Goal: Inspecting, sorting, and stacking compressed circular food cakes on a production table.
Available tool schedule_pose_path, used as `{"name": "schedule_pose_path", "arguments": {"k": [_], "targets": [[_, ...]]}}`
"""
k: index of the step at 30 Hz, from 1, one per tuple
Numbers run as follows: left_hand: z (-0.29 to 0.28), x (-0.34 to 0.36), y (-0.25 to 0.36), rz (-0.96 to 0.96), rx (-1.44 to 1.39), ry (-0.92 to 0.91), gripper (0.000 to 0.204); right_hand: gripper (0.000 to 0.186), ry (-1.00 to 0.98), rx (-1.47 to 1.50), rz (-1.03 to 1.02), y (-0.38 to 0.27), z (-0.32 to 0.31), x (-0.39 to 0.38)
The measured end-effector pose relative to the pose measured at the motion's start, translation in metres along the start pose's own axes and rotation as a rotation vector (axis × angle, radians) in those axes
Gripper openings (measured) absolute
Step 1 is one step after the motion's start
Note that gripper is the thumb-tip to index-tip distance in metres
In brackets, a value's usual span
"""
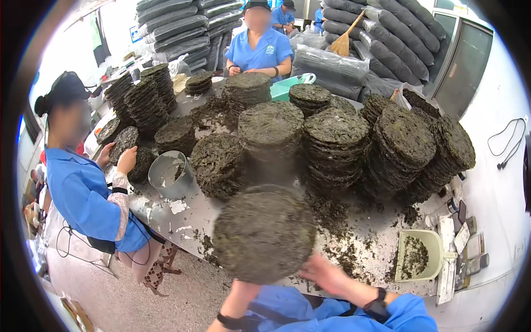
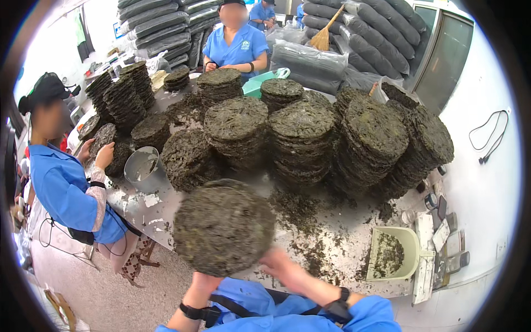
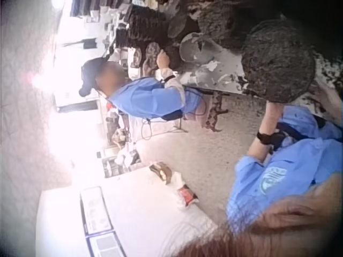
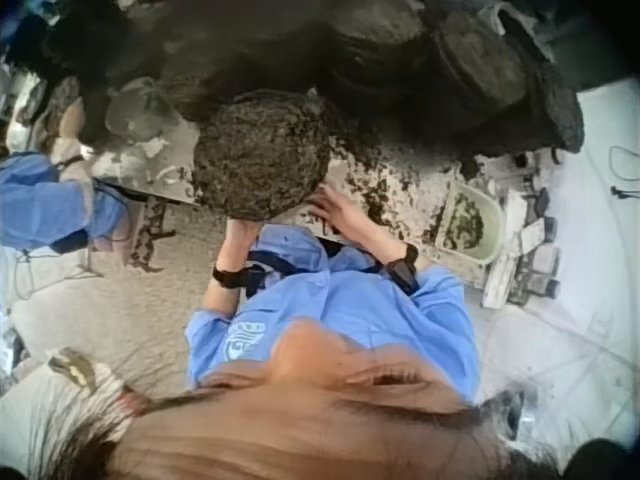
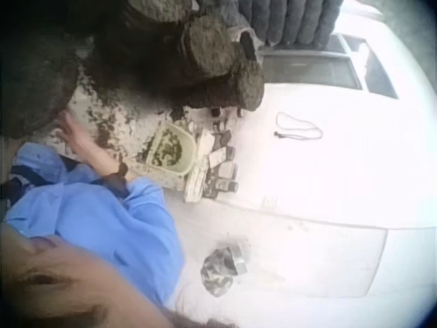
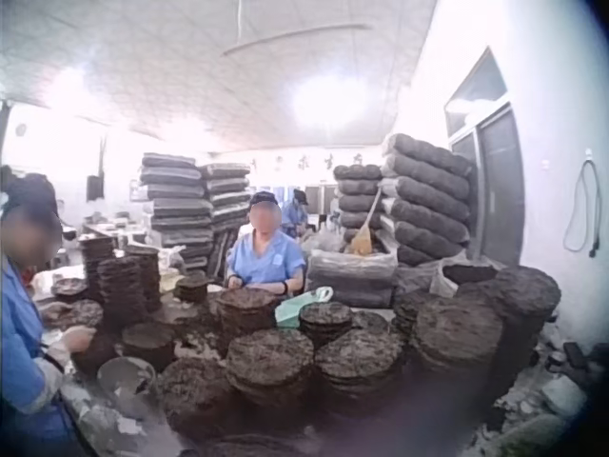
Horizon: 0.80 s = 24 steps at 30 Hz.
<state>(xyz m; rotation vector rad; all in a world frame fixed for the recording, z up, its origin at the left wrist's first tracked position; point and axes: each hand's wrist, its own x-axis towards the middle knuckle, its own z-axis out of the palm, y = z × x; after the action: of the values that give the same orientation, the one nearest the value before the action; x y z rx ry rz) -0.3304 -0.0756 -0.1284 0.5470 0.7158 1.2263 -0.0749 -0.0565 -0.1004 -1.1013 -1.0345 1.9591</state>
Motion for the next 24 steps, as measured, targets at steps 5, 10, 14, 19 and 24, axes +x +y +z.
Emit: {"name": "schedule_pose_path", "arguments": {"k": [5,10,14,19,24], "targets": [[-0.005,-0.022,0.041,-0.055,-0.21,0.18,0.052,0.054,-0.628,-0.023,0.509,0.038,0.016,0.026],[-0.001,-0.028,0.024,-0.086,-0.198,0.204,0.052,0.022,0.16,-0.121,-0.349,0.041,-0.102,0.082],[0.009,-0.001,-0.019,0.025,0.272,-0.065,0.053,0.025,0.439,-0.134,-0.26,-0.065,-0.082,0.025],[0.003,0.045,-0.092,-0.255,0.028,-0.043,0.045,0.028,0.511,-0.06,-0.419,-0.091,-0.065,0.02],[0.051,-0.004,-0.015,-0.038,0.268,0.314,0.062,0.026,0.483,-0.065,-0.433,-0.112,-0.059,-0.017]]}}
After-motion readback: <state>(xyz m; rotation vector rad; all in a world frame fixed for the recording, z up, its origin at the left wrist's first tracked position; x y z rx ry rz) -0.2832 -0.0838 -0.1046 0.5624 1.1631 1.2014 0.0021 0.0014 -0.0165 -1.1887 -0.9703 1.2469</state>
